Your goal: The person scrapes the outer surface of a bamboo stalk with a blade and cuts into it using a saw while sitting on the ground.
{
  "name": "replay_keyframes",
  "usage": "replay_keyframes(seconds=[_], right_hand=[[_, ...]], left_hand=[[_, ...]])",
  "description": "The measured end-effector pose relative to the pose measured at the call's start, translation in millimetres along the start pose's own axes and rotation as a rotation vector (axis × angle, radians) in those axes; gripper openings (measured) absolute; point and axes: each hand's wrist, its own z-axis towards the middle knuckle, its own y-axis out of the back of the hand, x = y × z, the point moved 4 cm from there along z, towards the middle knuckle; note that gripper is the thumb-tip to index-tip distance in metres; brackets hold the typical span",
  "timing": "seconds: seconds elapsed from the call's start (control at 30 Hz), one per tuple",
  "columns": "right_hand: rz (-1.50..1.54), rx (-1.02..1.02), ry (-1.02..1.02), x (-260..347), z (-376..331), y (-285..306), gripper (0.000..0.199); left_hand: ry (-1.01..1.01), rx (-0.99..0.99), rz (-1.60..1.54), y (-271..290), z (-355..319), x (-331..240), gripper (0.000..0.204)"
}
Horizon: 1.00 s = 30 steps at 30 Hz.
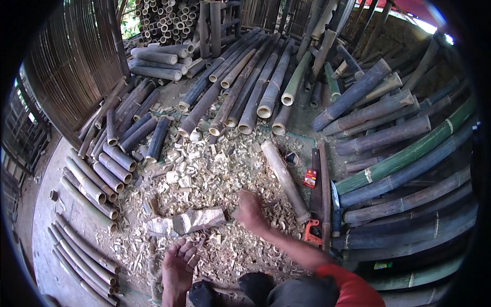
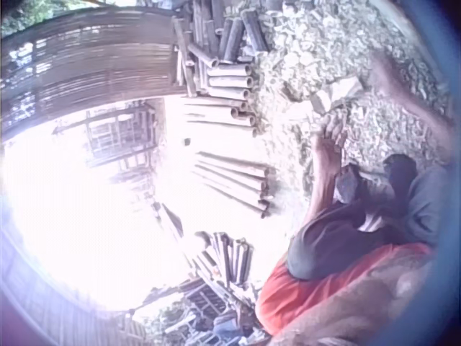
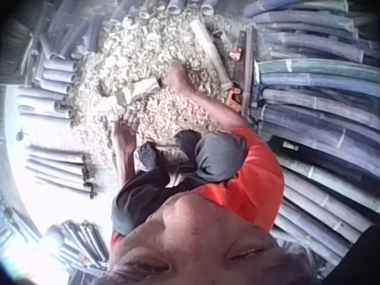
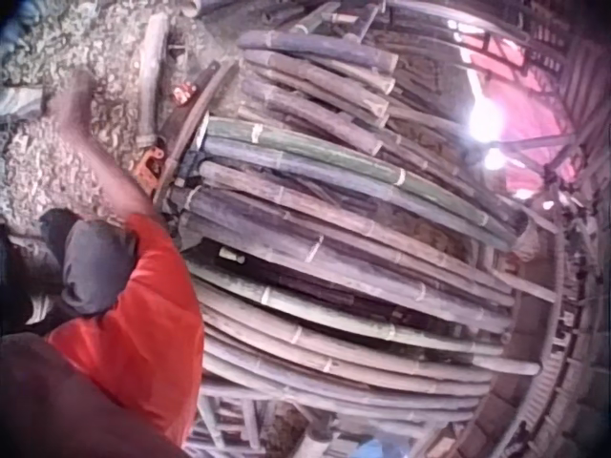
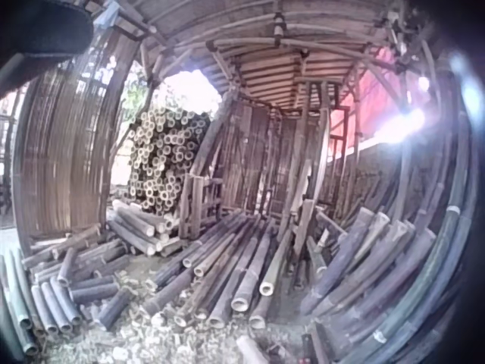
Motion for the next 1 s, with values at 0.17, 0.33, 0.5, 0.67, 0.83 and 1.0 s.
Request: replay_keyframes(seconds=[0.17, 0.33, 0.5, 0.67, 0.83, 1.0], right_hand=[[-0.318, 0.005, -0.719, -170.6, -8.2, 82.8, 0.042], [-0.338, 0.108, -0.817, -249.6, 33.5, 115.9, 0.035], [-0.5, 0.039, -0.691, -333.9, 119.5, 142.3, 0.032], [-0.609, -0.003, -0.665, -371.5, 210.5, 134.3, 0.034], [-0.668, 0.053, -0.713, -401.6, 243.9, 109.1, 0.041], [-0.657, 0.094, -0.82, -413.7, 263.5, 94.3, 0.042]], left_hand=[[-0.295, -0.185, 0.648, -21.3, 22.8, 2.4, 0.021], [-0.76, 0.088, 1.376, -51.2, 138.6, 23.3, 0.04], [-0.643, 0.062, 1.933, -71.0, 191.3, 58.8, 0.069], [-0.664, -0.007, 1.975, -69.8, 186.3, 56.1, 0.079], [-0.634, -0.017, 1.97, -65.7, 189.4, 58.3, 0.081], [-0.63, 0.009, 2.011, -62.5, 194.8, 59.4, 0.078]])
